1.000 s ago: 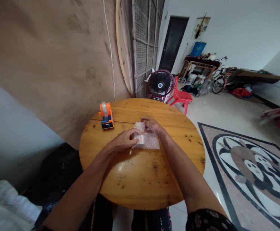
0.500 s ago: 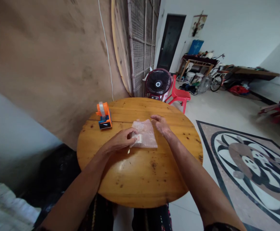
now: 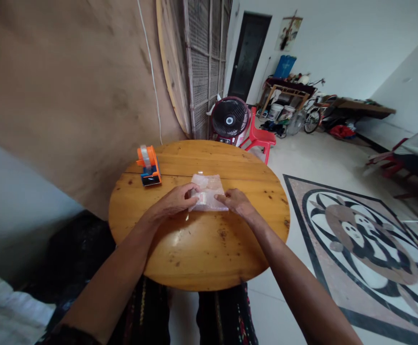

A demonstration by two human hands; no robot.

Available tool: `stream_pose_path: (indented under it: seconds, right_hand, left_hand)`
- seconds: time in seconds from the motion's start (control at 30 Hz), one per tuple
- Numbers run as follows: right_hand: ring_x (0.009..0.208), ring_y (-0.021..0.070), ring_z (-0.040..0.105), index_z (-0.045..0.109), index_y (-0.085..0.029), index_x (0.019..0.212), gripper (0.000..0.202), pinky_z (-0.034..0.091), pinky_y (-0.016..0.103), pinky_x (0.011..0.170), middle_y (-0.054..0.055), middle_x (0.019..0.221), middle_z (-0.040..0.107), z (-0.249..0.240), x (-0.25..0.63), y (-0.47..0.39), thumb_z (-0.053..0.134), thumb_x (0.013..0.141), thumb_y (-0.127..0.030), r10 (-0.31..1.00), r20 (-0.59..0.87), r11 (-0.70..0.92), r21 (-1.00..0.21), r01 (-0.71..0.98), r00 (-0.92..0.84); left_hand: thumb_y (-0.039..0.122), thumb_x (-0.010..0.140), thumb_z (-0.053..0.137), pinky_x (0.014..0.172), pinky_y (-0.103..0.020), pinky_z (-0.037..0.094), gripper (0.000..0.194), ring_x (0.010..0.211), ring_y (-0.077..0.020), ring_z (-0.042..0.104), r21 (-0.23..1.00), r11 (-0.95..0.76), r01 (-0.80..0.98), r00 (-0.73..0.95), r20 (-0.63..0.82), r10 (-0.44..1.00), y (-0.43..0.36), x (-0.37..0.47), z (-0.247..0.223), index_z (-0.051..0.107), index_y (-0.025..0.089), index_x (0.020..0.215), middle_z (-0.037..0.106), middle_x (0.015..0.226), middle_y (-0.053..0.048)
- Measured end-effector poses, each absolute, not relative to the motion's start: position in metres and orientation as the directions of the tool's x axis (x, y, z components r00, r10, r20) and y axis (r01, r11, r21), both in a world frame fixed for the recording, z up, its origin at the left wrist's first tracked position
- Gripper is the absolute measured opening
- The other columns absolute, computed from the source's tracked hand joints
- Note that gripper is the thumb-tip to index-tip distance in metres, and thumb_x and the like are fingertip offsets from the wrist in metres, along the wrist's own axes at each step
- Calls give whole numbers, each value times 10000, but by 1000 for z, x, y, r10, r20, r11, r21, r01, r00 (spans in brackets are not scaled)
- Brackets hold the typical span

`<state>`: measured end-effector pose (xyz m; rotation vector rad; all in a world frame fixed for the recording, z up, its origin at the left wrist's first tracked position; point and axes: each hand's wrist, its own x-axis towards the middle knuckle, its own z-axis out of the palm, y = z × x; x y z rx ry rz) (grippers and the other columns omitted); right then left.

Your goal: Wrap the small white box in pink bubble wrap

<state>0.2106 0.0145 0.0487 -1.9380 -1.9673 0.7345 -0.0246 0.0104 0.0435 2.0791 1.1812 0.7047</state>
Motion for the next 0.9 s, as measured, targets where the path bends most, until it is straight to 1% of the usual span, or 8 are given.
stream_pose_path:
  seconds: [0.13, 0.27, 0.4, 0.47, 0.57, 0.7, 0.8, 0.9]
  right_hand:
    - [528, 117, 451, 571, -169, 624, 335, 291, 246, 495, -12, 546, 515, 42, 212, 14, 610, 761, -473, 985, -168, -79, -626, 776, -35]
    - [557, 113, 443, 556, -174, 652, 251, 310, 238, 518, -21, 584, 514, 37, 213, 11, 613, 733, -405, 995, -97, -69, -675, 734, 4]
    - [578, 116, 465, 552, -175, 670, 192, 343, 235, 540, -19, 616, 530, 39, 205, 9, 611, 711, -353, 996, -92, -66, -733, 677, -3]
    - [599, 124, 496, 559, -172, 715, 181, 366, 235, 554, -9, 658, 562, 40, 202, 9, 629, 691, -337, 995, -98, -79, -758, 648, 6]
    - [636, 140, 539, 601, -156, 803, 238, 390, 240, 574, 12, 721, 615, 39, 201, 8, 651, 673, -349, 991, -137, -112, -774, 623, 7]
    - [586, 127, 496, 606, -153, 728, 263, 362, 241, 553, -8, 643, 574, 35, 202, 4, 629, 675, -410, 979, -191, -119, -823, 556, -72]
    - [540, 106, 440, 558, -174, 682, 277, 332, 235, 521, -32, 590, 510, 35, 197, 0, 612, 685, -445, 990, -113, -58, -874, 483, -86]
    - [508, 96, 417, 510, -195, 645, 274, 324, 230, 493, -42, 560, 473, 39, 186, -3, 609, 697, -445, 998, -26, 2, -880, 475, -53]
  left_hand:
    - [286, 778, 510, 580, -247, 339, 274, 617, -133, 483, 736, -409, 539, 455, 155, 877, 9, -25, 45, 627, 197, 1008, 550, 677, 32]
    - [281, 777, 509, 575, -241, 337, 270, 628, -130, 481, 745, -428, 512, 473, 171, 864, 10, -26, 45, 624, 193, 1005, 559, 701, 24]
    - [282, 773, 512, 578, -241, 340, 286, 635, -132, 487, 746, -422, 514, 469, 167, 867, 10, -27, 46, 625, 189, 1018, 575, 713, 18]
    - [278, 770, 513, 582, -243, 340, 281, 635, -132, 487, 746, -421, 516, 467, 166, 868, 10, -26, 46, 625, 187, 1011, 578, 716, 17]
    - [269, 769, 509, 582, -245, 338, 266, 637, -134, 483, 743, -421, 520, 466, 166, 869, 9, -26, 46, 628, 187, 993, 575, 714, 17]
    - [272, 768, 513, 578, -247, 335, 265, 635, -135, 478, 738, -420, 528, 455, 171, 874, 9, -26, 46, 627, 192, 992, 565, 708, 20]
    - [271, 769, 510, 571, -247, 331, 262, 632, -136, 478, 738, -421, 527, 453, 175, 874, 8, -26, 47, 625, 193, 991, 554, 695, 20]
    - [271, 771, 506, 570, -244, 335, 261, 638, -138, 484, 749, -404, 525, 449, 160, 879, 8, -25, 47, 625, 193, 990, 548, 691, 18]
